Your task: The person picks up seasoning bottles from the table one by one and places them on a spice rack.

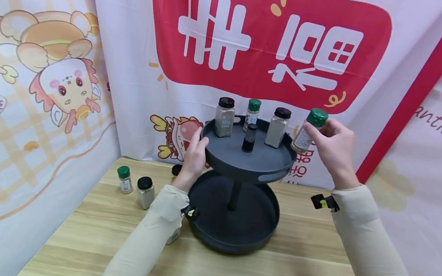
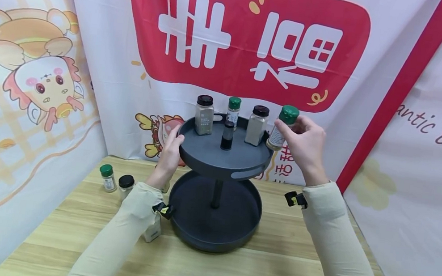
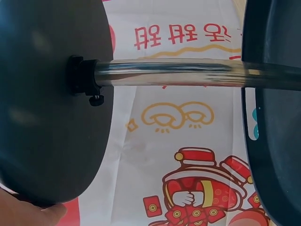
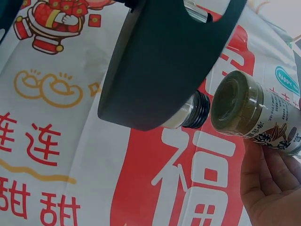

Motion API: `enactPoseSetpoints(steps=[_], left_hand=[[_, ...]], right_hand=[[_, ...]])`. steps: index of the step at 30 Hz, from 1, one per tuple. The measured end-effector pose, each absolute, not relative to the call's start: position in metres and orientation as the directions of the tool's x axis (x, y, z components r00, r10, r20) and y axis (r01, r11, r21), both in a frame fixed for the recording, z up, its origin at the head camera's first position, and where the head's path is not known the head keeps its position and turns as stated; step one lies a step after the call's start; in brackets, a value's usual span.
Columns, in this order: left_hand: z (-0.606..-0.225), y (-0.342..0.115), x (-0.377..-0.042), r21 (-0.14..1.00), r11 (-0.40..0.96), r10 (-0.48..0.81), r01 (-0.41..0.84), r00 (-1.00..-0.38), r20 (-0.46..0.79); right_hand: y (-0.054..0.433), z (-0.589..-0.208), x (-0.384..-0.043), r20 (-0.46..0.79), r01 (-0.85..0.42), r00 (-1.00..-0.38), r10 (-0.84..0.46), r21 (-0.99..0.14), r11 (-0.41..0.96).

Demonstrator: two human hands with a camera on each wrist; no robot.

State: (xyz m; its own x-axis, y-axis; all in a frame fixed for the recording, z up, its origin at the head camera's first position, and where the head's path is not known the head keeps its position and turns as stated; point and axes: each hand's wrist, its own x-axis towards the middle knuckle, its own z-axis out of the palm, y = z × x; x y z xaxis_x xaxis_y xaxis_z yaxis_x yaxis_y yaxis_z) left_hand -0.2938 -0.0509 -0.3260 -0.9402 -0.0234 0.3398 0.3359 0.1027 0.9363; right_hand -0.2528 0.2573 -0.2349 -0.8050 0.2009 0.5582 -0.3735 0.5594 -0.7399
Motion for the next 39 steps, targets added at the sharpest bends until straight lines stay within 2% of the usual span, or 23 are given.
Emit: enactPoseSetpoints(steps=[10,19,39], left_hand=[[-0.326,-0.050,-0.288,0.940,0.084,-0.035,0.331,-0.942,0.335],[-0.328,-0.046,-0.283,0.932,0.130,-0.064,0.338,-0.935,0.348],[-0.328,-0.041,-0.277,0.917,0.171,-0.082,0.360,-0.923,0.377]], right_hand=[[0.248,-0.239,-0.260,0.557,-0.396,-0.815,0.159,-0.736,0.548],[0.246,-0.245,-0.265,0.536,-0.360,-0.829,0.159,-0.731,0.580],[0.248,-0.258,-0.276,0.534,-0.363,-0.836,0.124,-0.709,0.604]])
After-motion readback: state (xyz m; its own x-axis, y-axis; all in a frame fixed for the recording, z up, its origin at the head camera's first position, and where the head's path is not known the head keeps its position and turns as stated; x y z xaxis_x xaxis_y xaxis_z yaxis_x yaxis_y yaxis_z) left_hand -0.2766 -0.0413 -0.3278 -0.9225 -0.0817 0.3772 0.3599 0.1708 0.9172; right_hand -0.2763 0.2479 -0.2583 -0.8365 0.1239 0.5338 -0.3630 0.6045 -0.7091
